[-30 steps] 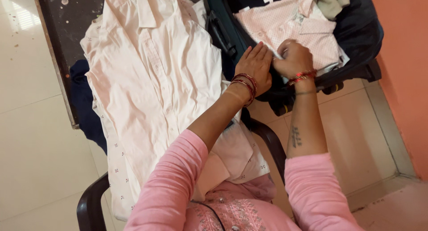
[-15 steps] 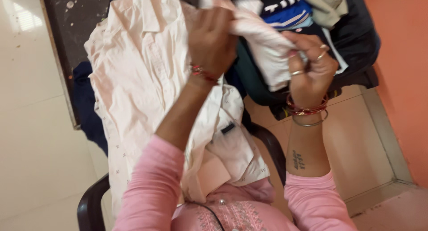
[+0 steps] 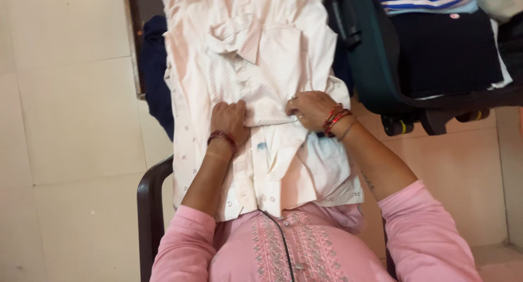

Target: The person folds a white shirt on their lap, smoothing the fabric and buttoning the front. They then fold a second white patterned shirt and place it on top of the first one.

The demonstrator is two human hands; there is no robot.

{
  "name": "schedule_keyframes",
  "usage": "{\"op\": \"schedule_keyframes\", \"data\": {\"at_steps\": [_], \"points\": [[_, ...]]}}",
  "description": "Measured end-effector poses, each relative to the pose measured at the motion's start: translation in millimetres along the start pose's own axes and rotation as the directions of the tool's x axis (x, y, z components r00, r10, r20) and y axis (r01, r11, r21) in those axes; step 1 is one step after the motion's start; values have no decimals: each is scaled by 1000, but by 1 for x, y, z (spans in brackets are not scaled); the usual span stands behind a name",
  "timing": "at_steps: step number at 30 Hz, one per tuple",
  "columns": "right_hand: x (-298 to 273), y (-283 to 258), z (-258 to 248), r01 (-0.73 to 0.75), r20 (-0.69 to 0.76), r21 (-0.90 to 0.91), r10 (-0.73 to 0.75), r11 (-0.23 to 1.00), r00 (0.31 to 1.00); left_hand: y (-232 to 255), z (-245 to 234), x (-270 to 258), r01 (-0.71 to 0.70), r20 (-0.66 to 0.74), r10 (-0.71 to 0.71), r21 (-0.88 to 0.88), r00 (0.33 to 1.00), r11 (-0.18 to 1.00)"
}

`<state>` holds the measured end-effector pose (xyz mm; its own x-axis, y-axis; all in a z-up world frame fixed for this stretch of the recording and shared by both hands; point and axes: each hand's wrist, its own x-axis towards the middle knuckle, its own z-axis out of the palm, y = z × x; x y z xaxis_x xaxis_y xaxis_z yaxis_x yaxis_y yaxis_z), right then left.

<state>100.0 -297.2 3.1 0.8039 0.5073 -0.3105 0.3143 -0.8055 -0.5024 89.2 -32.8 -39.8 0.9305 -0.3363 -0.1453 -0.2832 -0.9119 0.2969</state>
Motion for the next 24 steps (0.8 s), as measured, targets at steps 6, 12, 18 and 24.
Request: {"op": "schedule_keyframes", "data": {"at_steps": [6,12,18,24], "points": [[3,4,-5,-162,-136,35,165,986,977,5,-19,-4,-6,21,9,-157,1000,988],[20,21,1,-223,-228,141,251,964,941,-41,27,14,-57,-382,-209,-580,900,813],[31,17,15,-78,-412,305,205,949,888,-57,53,29,17,-421,-441,-708,793,706],[31,13,23,-105,-330,383,242,918,913,-50,29,23,122,-218,-556,-852,802,510]]}}
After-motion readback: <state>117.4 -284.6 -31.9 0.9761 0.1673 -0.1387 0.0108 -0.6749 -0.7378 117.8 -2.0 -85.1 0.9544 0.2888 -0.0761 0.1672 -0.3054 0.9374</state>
